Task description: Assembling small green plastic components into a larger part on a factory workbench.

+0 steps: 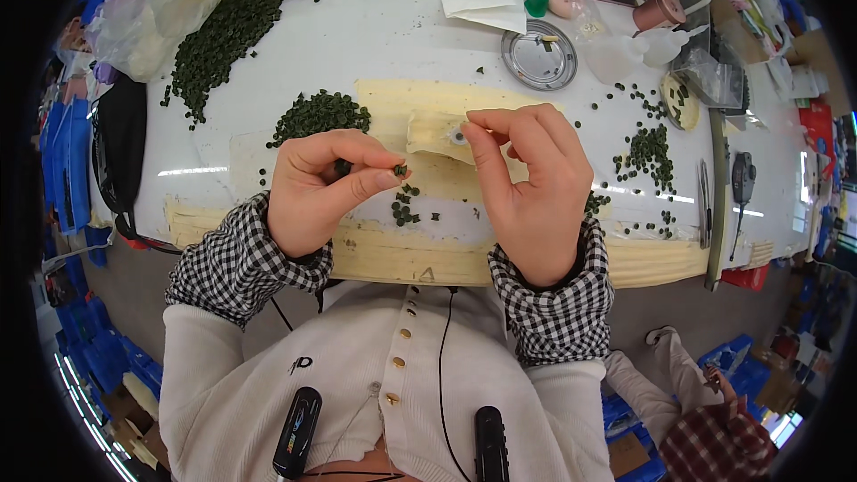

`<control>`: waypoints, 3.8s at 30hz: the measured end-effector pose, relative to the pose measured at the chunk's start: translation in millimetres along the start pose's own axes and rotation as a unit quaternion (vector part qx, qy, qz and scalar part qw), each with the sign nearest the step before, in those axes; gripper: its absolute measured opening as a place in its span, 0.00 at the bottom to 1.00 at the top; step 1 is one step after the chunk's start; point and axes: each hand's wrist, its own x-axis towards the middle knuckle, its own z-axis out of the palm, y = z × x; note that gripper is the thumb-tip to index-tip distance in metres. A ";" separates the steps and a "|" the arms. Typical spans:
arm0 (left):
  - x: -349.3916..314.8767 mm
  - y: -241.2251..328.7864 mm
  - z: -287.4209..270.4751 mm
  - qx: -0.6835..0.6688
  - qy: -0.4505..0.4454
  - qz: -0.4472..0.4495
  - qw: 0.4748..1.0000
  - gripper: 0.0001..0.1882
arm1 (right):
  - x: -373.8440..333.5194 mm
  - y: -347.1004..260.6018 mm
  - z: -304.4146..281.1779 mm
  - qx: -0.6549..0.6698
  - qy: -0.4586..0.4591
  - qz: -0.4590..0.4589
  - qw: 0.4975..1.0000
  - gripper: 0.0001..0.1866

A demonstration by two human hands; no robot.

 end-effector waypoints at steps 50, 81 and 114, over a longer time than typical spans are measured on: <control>-0.9 -1.9 2.2 0.000 -0.005 -0.006 1.000 0.06 | 2.9 -1.9 1.9 -0.054 0.037 -0.092 0.994 0.06; -3.0 -7.3 1.6 0.001 0.008 0.024 1.000 0.06 | -32.1 -10.7 3.8 0.095 -0.110 -0.116 0.983 0.18; -3.6 -2.6 0.2 0.014 -0.021 0.044 0.999 0.06 | -31.9 -3.3 -1.0 0.131 -0.121 -0.129 0.975 0.18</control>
